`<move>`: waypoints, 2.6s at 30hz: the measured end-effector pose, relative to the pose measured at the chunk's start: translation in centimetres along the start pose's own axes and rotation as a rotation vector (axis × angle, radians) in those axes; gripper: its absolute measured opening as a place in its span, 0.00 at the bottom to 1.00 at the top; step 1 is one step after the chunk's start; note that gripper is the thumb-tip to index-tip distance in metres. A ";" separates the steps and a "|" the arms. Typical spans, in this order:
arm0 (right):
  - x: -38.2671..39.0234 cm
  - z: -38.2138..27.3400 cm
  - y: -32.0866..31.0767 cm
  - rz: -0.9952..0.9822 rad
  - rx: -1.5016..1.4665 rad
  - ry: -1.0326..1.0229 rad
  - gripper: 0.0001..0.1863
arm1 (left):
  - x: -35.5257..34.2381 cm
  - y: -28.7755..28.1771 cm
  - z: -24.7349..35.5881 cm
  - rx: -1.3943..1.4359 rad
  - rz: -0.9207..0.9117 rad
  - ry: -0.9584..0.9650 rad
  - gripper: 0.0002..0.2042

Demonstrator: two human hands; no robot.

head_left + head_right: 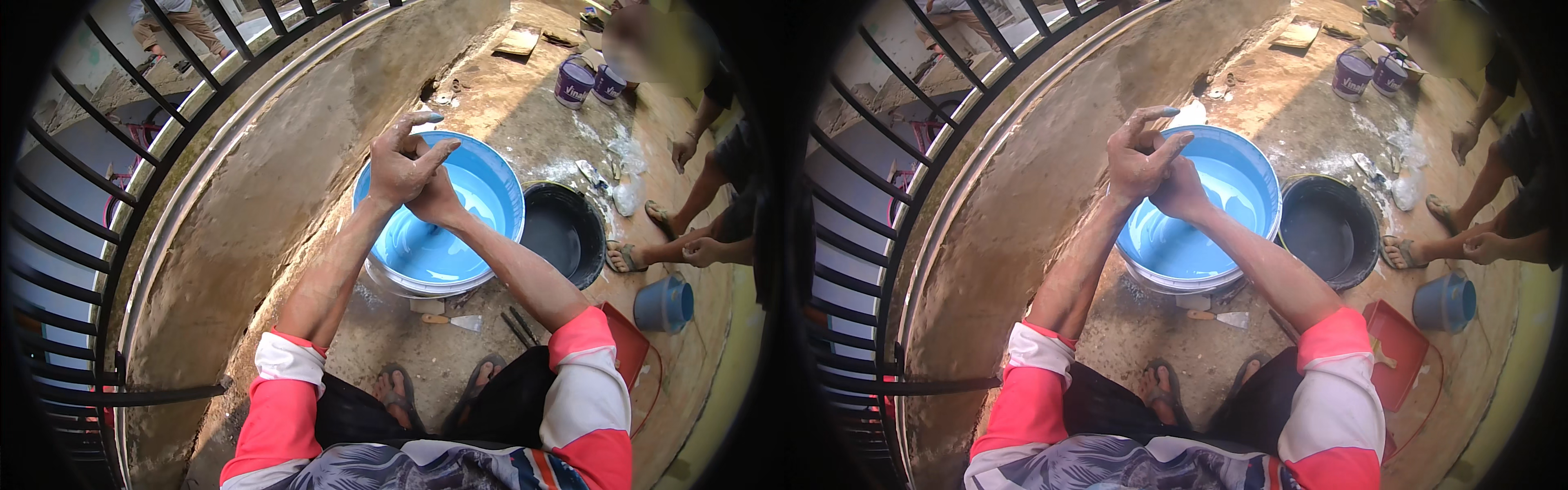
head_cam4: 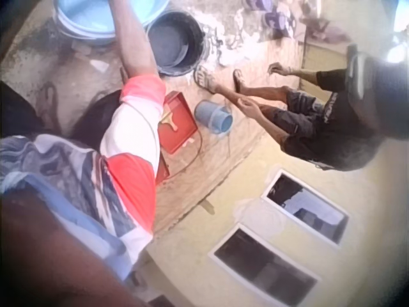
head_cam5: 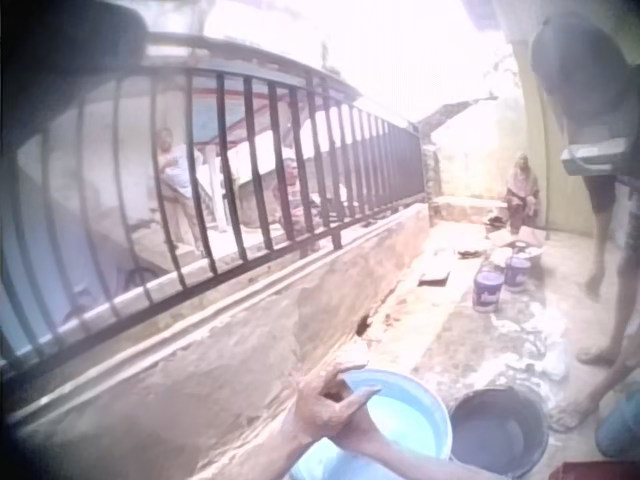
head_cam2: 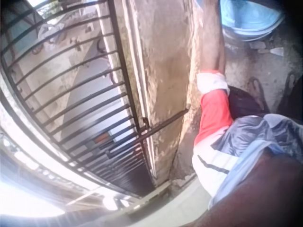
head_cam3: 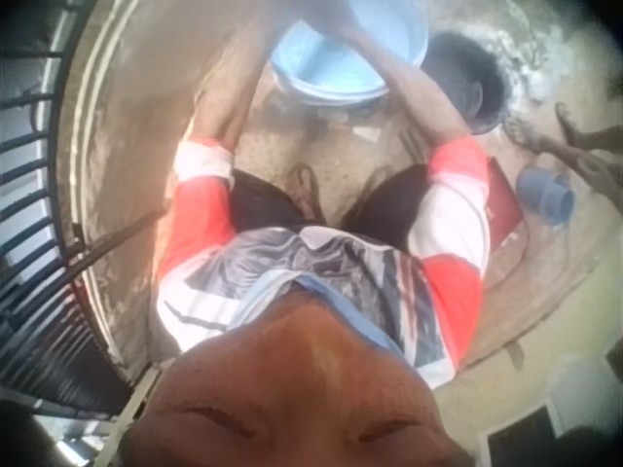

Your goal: The person mixes light blue paint in a bucket using a long-handled stirrer. They repeatedly stir the paint, scrape the sides of the bucket, and occasionally wipe the stirrer with their hand.

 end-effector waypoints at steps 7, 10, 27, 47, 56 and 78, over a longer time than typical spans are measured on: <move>-0.6 -0.8 0.4 0.102 -0.133 -0.087 0.17 | -2.0 0.6 0.4 -0.192 -0.080 0.112 0.20; 0.2 -0.6 -0.1 0.051 -0.010 -0.078 0.16 | -0.6 -0.2 0.3 -0.110 -0.030 0.114 0.20; -1.3 0.9 1.1 -0.008 0.023 0.130 0.16 | -2.6 0.4 -0.9 -0.198 -0.027 -0.014 0.17; -2.8 1.6 2.3 -0.097 -0.005 0.219 0.17 | -3.4 -0.9 -2.3 -0.162 0.026 -0.016 0.19; -1.9 2.7 1.8 -0.140 0.042 0.376 0.12 | -2.9 -0.7 -3.9 -0.081 0.075 -0.182 0.19; -2.9 1.2 0.7 0.101 -0.080 0.053 0.17 | -4.6 0.5 -1.8 -0.200 -0.003 0.030 0.18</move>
Point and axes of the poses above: each hand's wrist, its own x-axis away from the middle knuckle, its own y-axis out of the palm, z = x × y, the point moved 7 cm from there along -x, towards the middle knuckle, and after that the axes turned 9 degrees about y, right-handed, at the moved point
